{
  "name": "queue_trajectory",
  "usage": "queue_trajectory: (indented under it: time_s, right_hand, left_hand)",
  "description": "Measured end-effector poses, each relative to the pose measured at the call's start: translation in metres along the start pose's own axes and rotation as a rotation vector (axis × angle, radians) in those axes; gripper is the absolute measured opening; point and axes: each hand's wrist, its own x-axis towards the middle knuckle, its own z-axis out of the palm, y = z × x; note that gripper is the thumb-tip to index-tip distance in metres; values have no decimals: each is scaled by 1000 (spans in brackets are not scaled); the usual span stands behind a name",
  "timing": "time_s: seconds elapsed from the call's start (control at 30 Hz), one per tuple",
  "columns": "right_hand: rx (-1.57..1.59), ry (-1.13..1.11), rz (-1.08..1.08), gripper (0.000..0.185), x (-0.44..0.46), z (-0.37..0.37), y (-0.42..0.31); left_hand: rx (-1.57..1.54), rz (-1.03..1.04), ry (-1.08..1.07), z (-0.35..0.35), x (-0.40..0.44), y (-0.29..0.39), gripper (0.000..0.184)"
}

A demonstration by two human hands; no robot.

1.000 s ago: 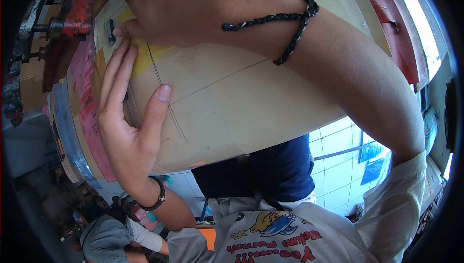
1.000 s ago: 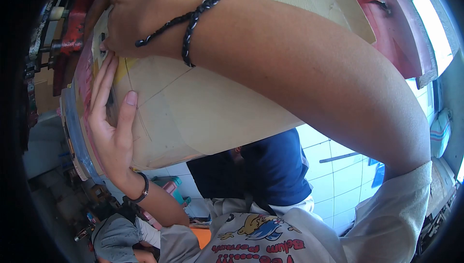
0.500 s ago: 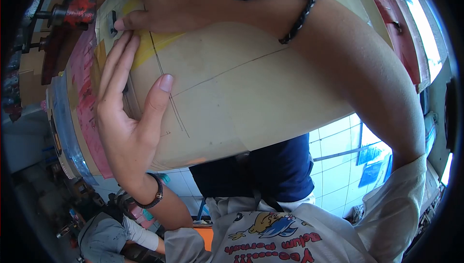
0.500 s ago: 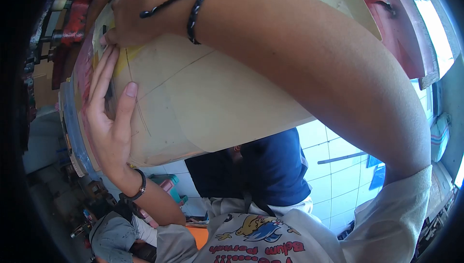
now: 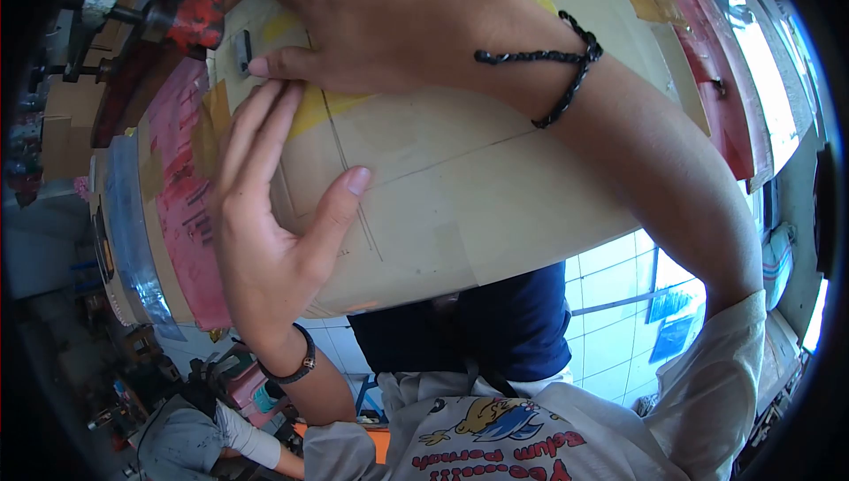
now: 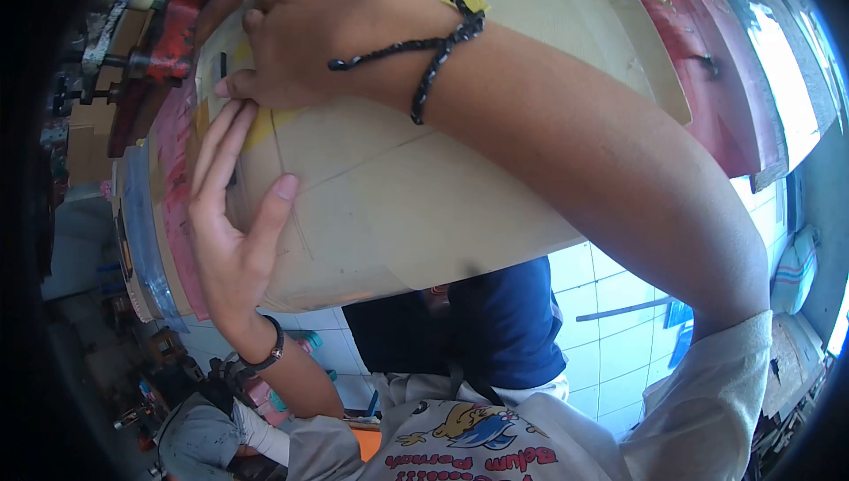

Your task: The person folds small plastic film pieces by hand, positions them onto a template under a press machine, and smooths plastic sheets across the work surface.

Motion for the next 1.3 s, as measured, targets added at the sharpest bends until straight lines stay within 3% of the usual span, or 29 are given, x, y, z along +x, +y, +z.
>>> queue_trajectory:
  time_s: [0.1,0.2,0.4,0.6,0.73,1.0,1.3]
  right_hand:
    - [-205,107,124,81,7,14,-11]
    - [-202,-22,139,88,11,7,-13]
    - [-160,58,136,85,23,21,-18]
    - [-178,-96,195,82,30,13,-26]
    - [-173,12,157,80,26,17,-24]
    - [-161,18,168,80,21,10,-23]
    - [-176,259,80,73,17,25,-15]
  left_hand:
    - [11,-13,0,0,0,0,64]
    - [4,-20,-3,-1,1,1,64]
    - [12,-53,-1,1,-1,3,66]
    - [56,-24,-27,0,-2,-4,65]
    - [68,-22,-35,0,-1,-1,67]
    - [74,-34,-19,1,-1,-1,67]
    - [60,-61,-19,-2,-1,3,65]
